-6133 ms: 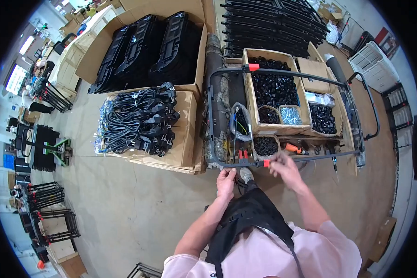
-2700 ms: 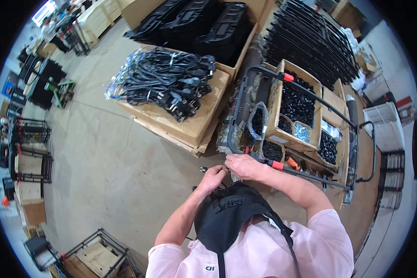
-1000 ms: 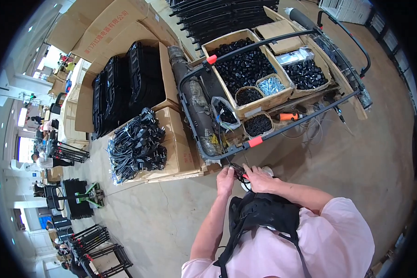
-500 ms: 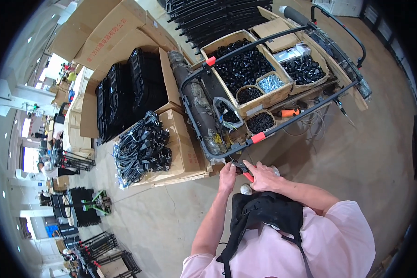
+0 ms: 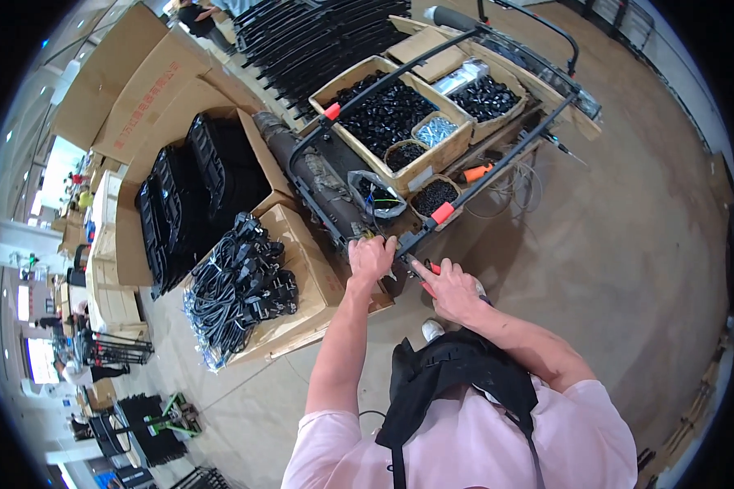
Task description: Assembling the plastic housing and internal components of a handheld leaf blower using power tools and fasteners.
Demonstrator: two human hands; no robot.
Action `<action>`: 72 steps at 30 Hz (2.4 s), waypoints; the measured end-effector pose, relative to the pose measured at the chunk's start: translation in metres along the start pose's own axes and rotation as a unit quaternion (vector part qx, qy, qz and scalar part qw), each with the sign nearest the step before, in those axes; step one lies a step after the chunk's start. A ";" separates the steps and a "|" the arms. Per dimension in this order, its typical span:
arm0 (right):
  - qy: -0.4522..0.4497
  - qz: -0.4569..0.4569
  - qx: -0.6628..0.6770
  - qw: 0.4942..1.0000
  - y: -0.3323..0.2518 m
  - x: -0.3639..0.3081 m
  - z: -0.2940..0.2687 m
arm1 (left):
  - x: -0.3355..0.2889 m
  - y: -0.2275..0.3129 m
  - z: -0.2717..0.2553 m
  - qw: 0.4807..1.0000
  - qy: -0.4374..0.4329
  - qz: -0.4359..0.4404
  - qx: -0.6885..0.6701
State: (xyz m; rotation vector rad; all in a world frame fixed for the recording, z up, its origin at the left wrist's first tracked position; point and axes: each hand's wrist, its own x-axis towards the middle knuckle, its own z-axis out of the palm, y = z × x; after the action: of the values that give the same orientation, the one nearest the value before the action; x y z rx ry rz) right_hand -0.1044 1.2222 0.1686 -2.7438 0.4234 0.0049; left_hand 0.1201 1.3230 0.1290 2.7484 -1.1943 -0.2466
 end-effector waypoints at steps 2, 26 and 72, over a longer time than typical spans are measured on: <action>0.007 0.019 -0.010 1.000 -0.004 -0.003 0.007 | 0.001 0.004 0.007 0.999 0.007 -0.009 -0.042; -0.023 0.092 -0.036 0.995 -0.038 0.002 0.027 | 0.006 0.002 0.026 0.990 0.047 -0.089 -0.101; -0.239 0.316 0.533 0.748 0.241 0.183 0.322 | 0.048 0.017 0.011 0.864 0.323 -0.346 -0.175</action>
State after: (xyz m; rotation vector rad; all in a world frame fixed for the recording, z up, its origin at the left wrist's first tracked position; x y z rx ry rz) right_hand 0.0162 1.0681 -0.2279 -1.3022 0.8431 0.4717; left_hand 0.1376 1.2759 0.1171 2.4723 0.0243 0.3455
